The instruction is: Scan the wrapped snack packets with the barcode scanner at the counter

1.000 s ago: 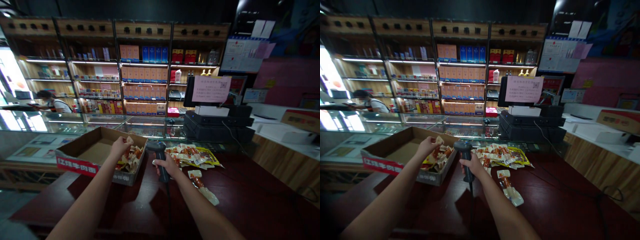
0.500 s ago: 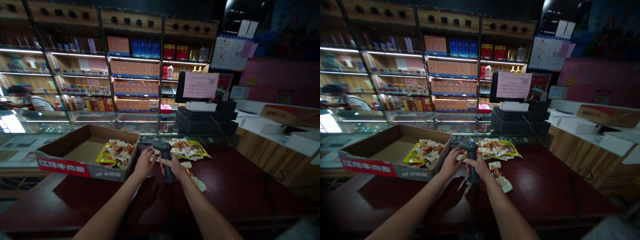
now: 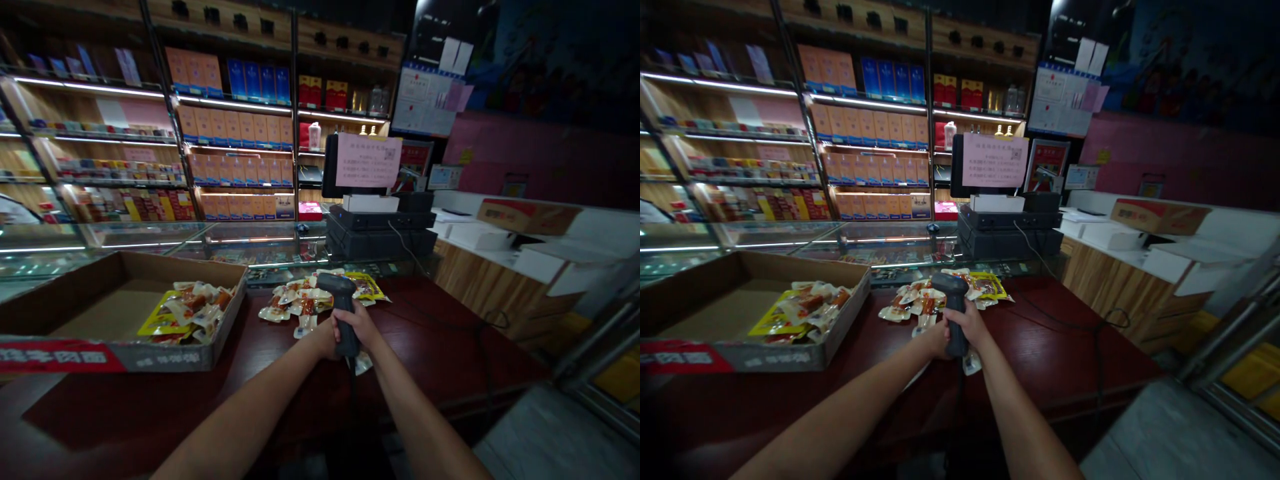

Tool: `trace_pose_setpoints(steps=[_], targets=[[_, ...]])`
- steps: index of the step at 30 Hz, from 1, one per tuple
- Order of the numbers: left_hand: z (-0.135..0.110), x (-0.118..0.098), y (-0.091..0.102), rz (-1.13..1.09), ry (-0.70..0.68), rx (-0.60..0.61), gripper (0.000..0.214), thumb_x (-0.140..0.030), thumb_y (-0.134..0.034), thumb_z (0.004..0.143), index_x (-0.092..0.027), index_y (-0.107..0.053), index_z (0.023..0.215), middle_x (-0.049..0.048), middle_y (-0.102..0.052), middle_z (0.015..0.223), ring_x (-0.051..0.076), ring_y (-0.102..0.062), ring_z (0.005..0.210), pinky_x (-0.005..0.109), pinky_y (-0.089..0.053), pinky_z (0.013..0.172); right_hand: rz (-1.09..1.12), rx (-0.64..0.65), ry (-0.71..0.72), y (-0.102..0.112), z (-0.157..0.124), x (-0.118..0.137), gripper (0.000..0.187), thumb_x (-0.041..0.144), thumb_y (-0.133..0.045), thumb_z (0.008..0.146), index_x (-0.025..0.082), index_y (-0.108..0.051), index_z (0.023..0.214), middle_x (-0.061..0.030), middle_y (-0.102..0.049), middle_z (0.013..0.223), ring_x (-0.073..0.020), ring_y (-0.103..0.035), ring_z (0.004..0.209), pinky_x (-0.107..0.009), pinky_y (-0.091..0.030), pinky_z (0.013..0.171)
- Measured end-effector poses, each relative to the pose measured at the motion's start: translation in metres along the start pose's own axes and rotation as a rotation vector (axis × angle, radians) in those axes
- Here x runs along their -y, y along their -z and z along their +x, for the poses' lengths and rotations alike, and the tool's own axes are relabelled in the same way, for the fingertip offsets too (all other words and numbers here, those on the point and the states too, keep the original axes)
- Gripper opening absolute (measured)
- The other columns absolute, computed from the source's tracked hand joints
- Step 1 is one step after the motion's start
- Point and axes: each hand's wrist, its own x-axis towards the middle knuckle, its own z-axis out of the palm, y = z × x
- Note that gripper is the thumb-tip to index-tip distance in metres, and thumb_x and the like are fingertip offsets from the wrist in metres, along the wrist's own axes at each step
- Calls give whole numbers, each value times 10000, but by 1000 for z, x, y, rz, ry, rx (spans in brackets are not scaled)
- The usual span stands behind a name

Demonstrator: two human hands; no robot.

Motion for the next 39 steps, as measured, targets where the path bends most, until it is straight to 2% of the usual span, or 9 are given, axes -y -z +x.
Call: trace_pose_setpoints(steps=[7, 10, 13, 16, 19, 22, 24, 30, 39], targets=[[1, -13, 11, -47, 101, 5, 28, -204, -637, 594, -194, -621, 573, 93, -658, 704, 298, -600, 894, 457, -391, 938, 19, -29, -8, 11, -4, -3, 351, 340, -723, 630, 169, -514, 853, 61, -566, 516, -103, -509, 342, -221, -449, 337], [-3, -24, 20, -144, 235, 44, 127, -257, -695, 529, -209, -629, 627, 70, -666, 759, 257, -618, 827, 348, -465, 810, 35, -24, -18, 13, -9, -3, 356, 337, -717, 642, 165, -518, 882, 57, -575, 530, -101, -518, 353, -212, -447, 341], [-16, -30, 36, -165, 444, 40, 240, -307, -672, 587, -206, -638, 802, 56, -671, 805, 211, -626, 765, 281, -464, 697, 58, -8, -21, 18, -14, -1, 333, 334, -707, 662, 160, -523, 878, 47, -586, 548, -102, -524, 359, -215, -452, 345], [-45, -13, 56, -242, 681, -84, 313, -374, -659, 624, -186, -601, 867, 40, -658, 764, 197, -616, 698, 280, -449, 629, 69, 0, -2, 25, -17, 0, 312, 327, -700, 678, 162, -526, 878, 42, -596, 557, -102, -530, 365, -214, -459, 346], [-83, 21, 65, -402, 884, -450, 332, -406, -664, 613, -177, -564, 832, 23, -645, 727, 191, -612, 685, 297, -466, 643, 69, 17, 3, 25, -10, -10, 348, 318, -695, 683, 171, -520, 945, 48, -604, 562, -106, -536, 370, -214, -463, 347], [-116, 49, 59, -647, 892, -785, 436, -437, -683, 570, -179, -554, 898, 32, -670, 813, 193, -634, 760, 324, -497, 713, 57, 36, -7, 13, 7, -31, 314, 344, -699, 671, 168, -520, 860, 46, -600, 554, -100, -531, 358, -205, -449, 340], [-129, 59, 51, -757, 888, -879, 531, -440, -710, 533, -168, -570, 967, 49, -684, 877, 204, -644, 814, 344, -504, 757, 28, 79, -24, 3, 20, -49, 303, 372, -699, 663, 164, -509, 773, 42, -589, 532, -95, -525, 348, -197, -437, 335], [-135, 64, 39, -744, 967, -928, 601, -383, -772, 471, -134, -636, 1001, 75, -706, 891, 225, -654, 818, 377, -509, 781, -87, 146, -70, -2, 32, -80, 337, 395, -682, 673, 168, -503, 846, 66, -561, 510, -93, -507, 327, -186, -406, 316], [-136, 72, 30, -804, 997, -921, 668, -343, -792, 455, -106, -651, 1064, 89, -716, 898, 222, -654, 793, 376, -513, 770, -175, 110, -52, 14, 21, -74, 341, 377, -676, 682, 176, -487, 882, 74, -548, 522, -99, -506, 340, -197, -409, 330]])
